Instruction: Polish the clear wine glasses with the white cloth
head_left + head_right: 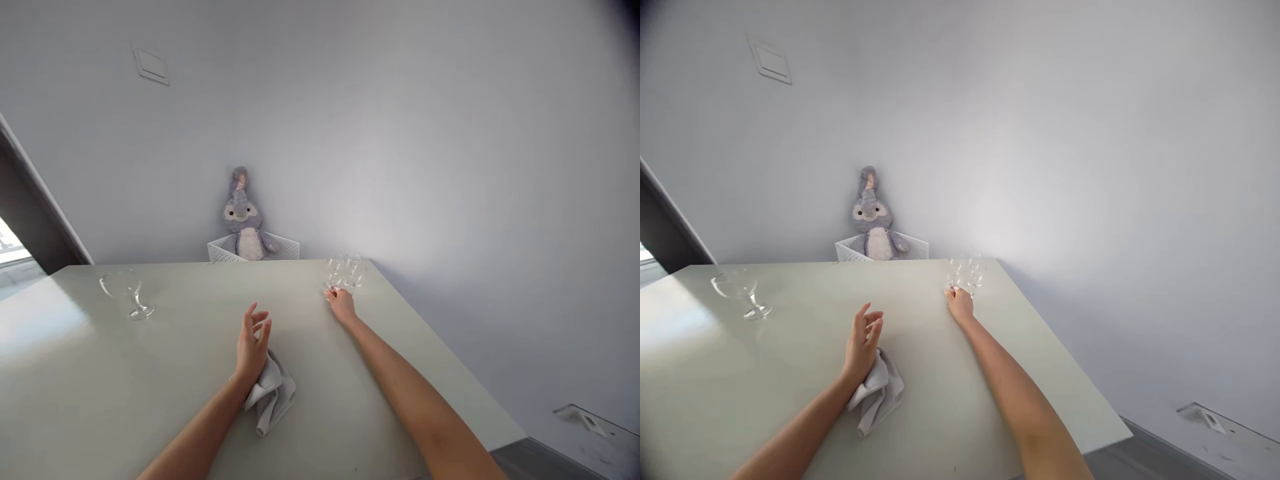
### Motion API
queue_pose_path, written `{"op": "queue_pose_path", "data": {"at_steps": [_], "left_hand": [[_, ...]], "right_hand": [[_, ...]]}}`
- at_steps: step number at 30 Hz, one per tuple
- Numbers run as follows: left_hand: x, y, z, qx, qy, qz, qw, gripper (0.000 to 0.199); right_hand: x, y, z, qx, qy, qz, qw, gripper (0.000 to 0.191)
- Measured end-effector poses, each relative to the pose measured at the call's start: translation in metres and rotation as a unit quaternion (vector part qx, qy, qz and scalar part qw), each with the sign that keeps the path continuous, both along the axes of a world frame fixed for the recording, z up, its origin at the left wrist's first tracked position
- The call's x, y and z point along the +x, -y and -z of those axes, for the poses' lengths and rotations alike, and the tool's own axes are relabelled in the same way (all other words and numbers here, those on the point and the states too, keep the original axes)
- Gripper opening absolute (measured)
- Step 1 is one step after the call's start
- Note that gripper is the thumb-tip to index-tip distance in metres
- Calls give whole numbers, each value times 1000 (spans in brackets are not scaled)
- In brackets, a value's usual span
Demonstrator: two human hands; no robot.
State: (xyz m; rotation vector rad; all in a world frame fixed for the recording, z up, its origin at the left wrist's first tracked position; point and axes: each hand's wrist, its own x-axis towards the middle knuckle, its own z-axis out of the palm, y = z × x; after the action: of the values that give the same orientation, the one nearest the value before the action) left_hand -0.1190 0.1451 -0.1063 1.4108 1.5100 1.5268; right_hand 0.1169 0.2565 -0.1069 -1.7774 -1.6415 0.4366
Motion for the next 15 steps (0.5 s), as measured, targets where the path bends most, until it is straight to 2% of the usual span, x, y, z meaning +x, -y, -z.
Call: {"op": "queue_pose_path", "data": {"at_steps": [4,8,15], "left_hand": [[-3,-4,4,1,47,-7,999,47],[-5,-7,8,-6,47,-6,999,45],[-6,-10,13,-11,72,12,997,46]], "right_hand": [[6,-10,7,-4,11,12,1000,25],[16,-17,12,-10,18,31,999,25],[24,-20,11,-14,11,52,998,23]]}}
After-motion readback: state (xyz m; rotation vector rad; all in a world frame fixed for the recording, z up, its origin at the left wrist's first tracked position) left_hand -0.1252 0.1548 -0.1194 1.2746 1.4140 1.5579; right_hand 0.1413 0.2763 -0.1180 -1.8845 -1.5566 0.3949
